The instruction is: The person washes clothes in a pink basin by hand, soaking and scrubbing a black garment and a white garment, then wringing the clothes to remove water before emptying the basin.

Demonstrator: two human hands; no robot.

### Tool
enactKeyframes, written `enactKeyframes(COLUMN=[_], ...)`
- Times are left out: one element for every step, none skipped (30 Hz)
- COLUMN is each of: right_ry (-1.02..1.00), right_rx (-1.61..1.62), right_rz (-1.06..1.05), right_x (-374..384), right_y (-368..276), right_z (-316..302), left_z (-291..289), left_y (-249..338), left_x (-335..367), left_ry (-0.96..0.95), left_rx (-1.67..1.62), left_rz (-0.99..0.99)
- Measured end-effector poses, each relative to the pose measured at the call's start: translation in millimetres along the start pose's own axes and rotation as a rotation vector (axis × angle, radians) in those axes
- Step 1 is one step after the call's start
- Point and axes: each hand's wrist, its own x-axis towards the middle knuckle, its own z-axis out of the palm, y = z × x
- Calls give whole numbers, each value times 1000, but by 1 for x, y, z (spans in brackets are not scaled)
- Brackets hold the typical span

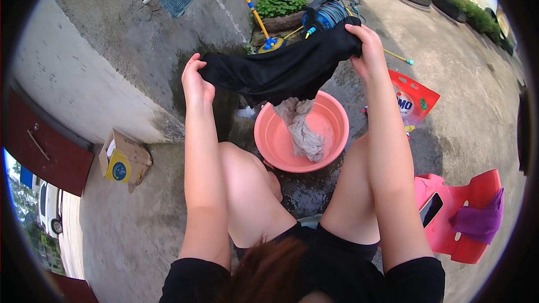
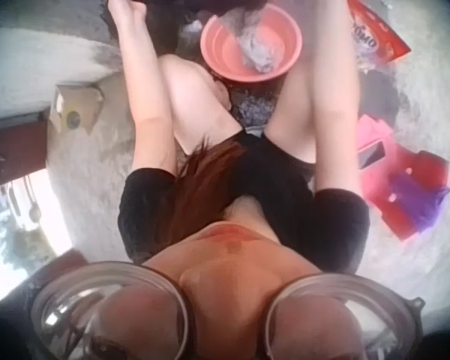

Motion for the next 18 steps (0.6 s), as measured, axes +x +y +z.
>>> enactKeyframes(right_ry=[-6,-10,4,18,29,37,50,71,96,77,57,36,32,51,62,60,82,105], right_rx=[-35,-116,-162,-208,-236,-183,-185,-185,-189,-186,-183,-179,-174,-180,-168,-169,-122,-76], right_rz=[25,97,120,143,165,192,229,268,282,314,324,336,331,299,276,274,239,205], right_x=[1,-6,-5,-2,1,2,5,6,6,11,14,16,16,16,19,24,25,26], right_y=[-3,14,12,11,14,19,24,30,34,38,42,45,48,47,50,53,60,67], right_z=[0,1,2,3,10,16,25,33,45,52,61,66,69,65,64,63,59,54], left_z=[5,-28,-17,-9,-14,-20,-25,-26,-25,-24,-25,-25,-28,-17,-15,-14,-19,-18], left_y=[4,-20,-15,-12,-12,-12,-13,-14,-15,-16,-17,-17,-16,-15,-14,-15,-21,-22], left_x=[3,-14,-17,-16,-12,-10,-6,-5,-3,-2,2,6,6,-1,-4,-4,-5,-6], left_ry=[-1,77,49,22,-14,-81,-169,-262,-348,-388,-450,-510,-565,-616,-667,-717,-781,-859], left_rx=[47,-4,166,335,434,590,698,808,979,1129,1216,1303,1383,1428,1471,1514,1553,1551], left_rz=[35,-20,28,79,58,36,-4,-51,-41,-114,-108,-102,-52,-84,-129,-174,-191,-172])
